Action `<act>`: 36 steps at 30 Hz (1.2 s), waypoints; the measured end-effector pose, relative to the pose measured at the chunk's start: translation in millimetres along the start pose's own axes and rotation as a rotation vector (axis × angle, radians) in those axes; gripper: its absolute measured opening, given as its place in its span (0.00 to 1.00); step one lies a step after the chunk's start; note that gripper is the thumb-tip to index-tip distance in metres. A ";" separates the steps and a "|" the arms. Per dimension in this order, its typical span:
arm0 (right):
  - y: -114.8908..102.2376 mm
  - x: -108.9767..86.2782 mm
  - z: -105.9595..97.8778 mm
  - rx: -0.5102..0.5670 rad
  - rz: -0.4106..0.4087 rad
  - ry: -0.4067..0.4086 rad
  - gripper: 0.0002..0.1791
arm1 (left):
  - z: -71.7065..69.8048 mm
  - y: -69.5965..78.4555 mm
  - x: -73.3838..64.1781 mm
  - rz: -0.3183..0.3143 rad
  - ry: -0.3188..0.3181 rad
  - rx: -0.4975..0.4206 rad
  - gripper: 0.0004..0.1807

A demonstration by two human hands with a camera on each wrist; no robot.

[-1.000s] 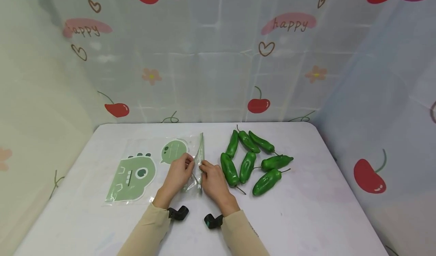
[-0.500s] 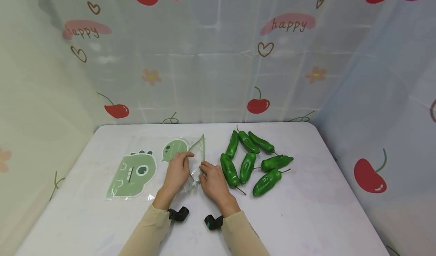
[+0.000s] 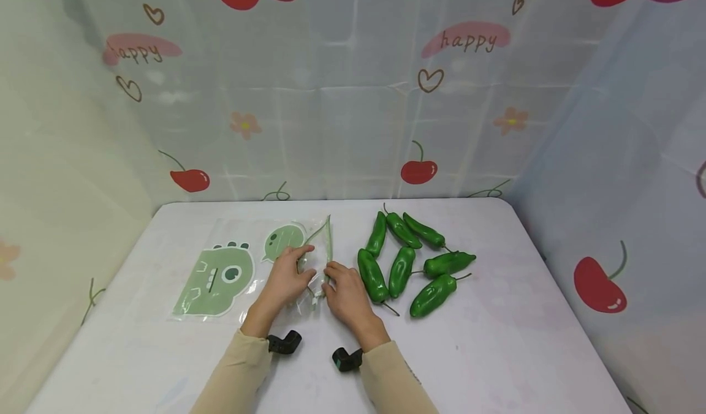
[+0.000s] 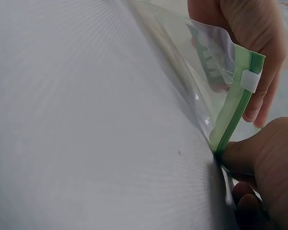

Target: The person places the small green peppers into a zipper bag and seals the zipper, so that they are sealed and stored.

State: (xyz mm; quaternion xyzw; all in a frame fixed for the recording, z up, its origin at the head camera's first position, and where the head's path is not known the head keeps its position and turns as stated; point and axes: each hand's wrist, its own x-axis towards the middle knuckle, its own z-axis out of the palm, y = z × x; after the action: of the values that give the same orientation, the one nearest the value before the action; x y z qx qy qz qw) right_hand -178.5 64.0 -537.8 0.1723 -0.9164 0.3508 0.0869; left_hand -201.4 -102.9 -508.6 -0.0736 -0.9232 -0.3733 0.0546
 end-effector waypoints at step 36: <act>-5.4 3.6 -4.2 0.004 0.090 -0.093 0.26 | -49.2 14.0 -3.3 -0.023 0.017 -0.070 0.51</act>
State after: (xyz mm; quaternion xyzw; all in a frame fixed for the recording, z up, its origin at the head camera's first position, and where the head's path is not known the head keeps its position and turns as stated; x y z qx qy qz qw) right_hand -179.7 62.2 -530.4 0.1472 -0.9255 0.3480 0.0280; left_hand -193.4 -127.6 -464.4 -0.0616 -0.9099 -0.4064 0.0557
